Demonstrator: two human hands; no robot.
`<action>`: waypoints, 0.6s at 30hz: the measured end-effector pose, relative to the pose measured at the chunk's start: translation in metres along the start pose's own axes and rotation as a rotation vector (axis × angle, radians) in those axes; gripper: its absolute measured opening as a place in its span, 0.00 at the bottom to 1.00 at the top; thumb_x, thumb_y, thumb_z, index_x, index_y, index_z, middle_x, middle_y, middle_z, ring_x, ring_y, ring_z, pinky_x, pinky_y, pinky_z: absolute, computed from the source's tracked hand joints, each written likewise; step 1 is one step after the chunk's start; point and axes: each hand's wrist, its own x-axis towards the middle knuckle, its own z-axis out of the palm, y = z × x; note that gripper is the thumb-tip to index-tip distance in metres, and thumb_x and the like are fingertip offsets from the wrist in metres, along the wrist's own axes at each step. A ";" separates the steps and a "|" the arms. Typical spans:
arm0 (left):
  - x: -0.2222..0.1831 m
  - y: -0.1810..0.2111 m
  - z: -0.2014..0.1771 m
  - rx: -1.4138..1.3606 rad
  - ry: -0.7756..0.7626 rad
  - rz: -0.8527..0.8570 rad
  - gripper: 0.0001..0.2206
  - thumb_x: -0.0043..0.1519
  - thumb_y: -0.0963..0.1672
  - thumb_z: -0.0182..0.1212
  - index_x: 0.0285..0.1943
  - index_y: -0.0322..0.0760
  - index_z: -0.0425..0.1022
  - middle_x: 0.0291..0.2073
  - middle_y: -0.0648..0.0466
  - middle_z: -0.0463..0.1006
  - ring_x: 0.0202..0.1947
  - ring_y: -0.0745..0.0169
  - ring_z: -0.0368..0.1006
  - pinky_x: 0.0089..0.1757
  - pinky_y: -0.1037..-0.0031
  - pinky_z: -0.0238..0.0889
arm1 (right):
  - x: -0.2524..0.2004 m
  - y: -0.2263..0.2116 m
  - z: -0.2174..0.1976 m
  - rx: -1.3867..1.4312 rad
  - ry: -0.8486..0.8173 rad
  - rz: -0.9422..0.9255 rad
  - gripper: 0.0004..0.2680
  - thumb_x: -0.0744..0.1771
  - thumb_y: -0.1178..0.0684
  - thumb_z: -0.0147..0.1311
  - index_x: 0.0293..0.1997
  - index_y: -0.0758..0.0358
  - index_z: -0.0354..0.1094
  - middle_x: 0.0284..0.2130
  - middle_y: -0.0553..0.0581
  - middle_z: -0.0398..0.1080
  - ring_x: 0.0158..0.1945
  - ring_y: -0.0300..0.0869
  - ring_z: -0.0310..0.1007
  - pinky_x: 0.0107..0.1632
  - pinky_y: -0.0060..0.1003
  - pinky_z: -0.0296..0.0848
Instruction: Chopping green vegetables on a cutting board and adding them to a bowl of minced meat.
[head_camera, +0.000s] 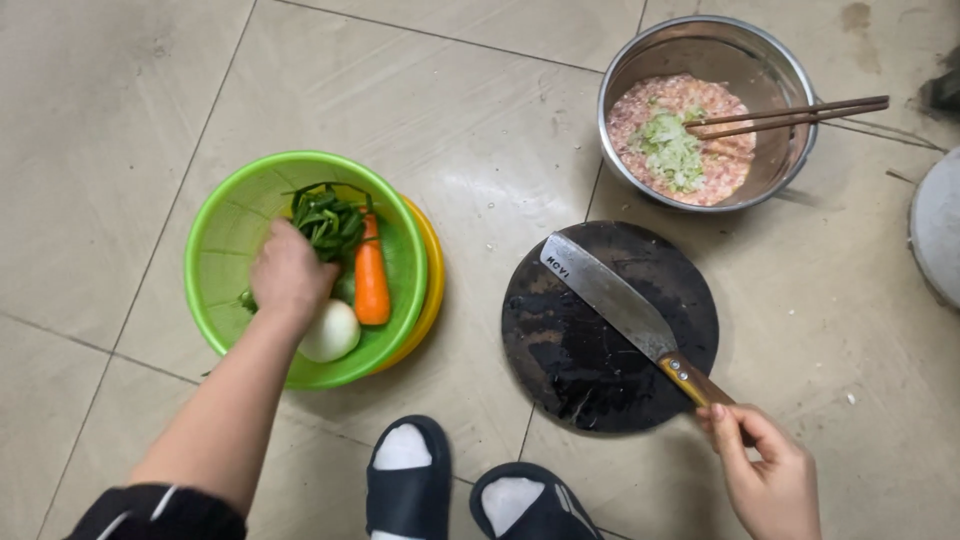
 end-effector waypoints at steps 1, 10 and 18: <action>0.000 -0.004 0.003 -0.038 0.001 0.012 0.29 0.51 0.42 0.78 0.57 0.22 0.66 0.42 0.35 0.79 0.41 0.35 0.80 0.44 0.52 0.77 | 0.001 0.002 0.002 0.027 -0.018 0.003 0.07 0.70 0.60 0.56 0.40 0.74 0.80 0.29 0.59 0.82 0.28 0.40 0.75 0.33 0.32 0.72; -0.001 -0.026 -0.086 -0.067 -0.146 0.115 0.15 0.58 0.39 0.74 0.50 0.24 0.77 0.38 0.37 0.83 0.35 0.44 0.83 0.40 0.59 0.81 | 0.005 -0.002 0.003 -0.096 -0.030 0.023 0.08 0.70 0.57 0.56 0.40 0.70 0.81 0.29 0.56 0.83 0.25 0.40 0.74 0.29 0.32 0.70; -0.033 0.006 -0.195 -0.141 -0.123 0.270 0.05 0.65 0.39 0.68 0.43 0.26 0.79 0.35 0.41 0.83 0.33 0.51 0.82 0.37 0.66 0.81 | 0.022 0.037 0.025 -0.206 0.060 -0.184 0.07 0.70 0.57 0.56 0.40 0.70 0.79 0.48 0.56 0.75 0.48 0.45 0.70 0.49 0.37 0.69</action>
